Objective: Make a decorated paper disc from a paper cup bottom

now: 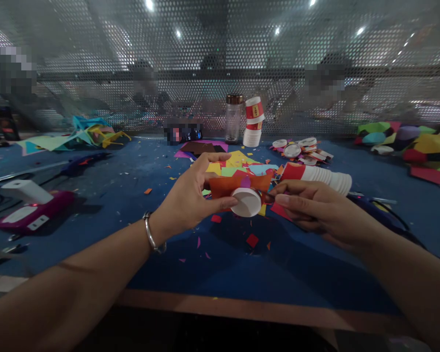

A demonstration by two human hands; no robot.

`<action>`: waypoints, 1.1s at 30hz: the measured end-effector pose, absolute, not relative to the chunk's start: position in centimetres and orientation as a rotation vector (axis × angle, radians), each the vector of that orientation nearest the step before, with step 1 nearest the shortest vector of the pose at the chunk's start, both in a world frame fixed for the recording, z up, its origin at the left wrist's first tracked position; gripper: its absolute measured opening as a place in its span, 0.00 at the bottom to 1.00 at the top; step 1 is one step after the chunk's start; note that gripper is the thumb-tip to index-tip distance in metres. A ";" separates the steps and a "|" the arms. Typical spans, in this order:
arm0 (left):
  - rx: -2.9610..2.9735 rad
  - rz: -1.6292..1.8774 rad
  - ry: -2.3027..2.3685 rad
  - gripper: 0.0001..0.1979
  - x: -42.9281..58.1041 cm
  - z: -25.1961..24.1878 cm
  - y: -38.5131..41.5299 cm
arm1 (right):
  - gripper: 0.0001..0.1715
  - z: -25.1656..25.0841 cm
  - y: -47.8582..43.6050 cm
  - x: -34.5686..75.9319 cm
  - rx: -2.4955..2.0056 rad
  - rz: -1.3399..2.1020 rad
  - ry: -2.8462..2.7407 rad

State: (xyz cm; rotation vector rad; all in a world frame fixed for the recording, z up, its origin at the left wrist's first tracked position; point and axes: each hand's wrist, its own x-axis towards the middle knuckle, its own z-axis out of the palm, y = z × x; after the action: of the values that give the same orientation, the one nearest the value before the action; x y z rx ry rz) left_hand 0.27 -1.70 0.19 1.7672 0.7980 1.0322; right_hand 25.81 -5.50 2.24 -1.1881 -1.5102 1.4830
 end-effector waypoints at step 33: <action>1.444 0.874 0.780 0.19 0.8 0.4 -1.3 | 0.32 2.3 -5.6 25.7 -1.175 1.469 -1.411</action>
State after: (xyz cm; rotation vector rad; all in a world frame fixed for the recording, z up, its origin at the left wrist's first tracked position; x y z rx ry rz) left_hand 0.77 -1.33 0.44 1.4439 0.7799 0.8736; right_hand 25.68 -5.58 2.26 -1.1748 -1.4107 1.4688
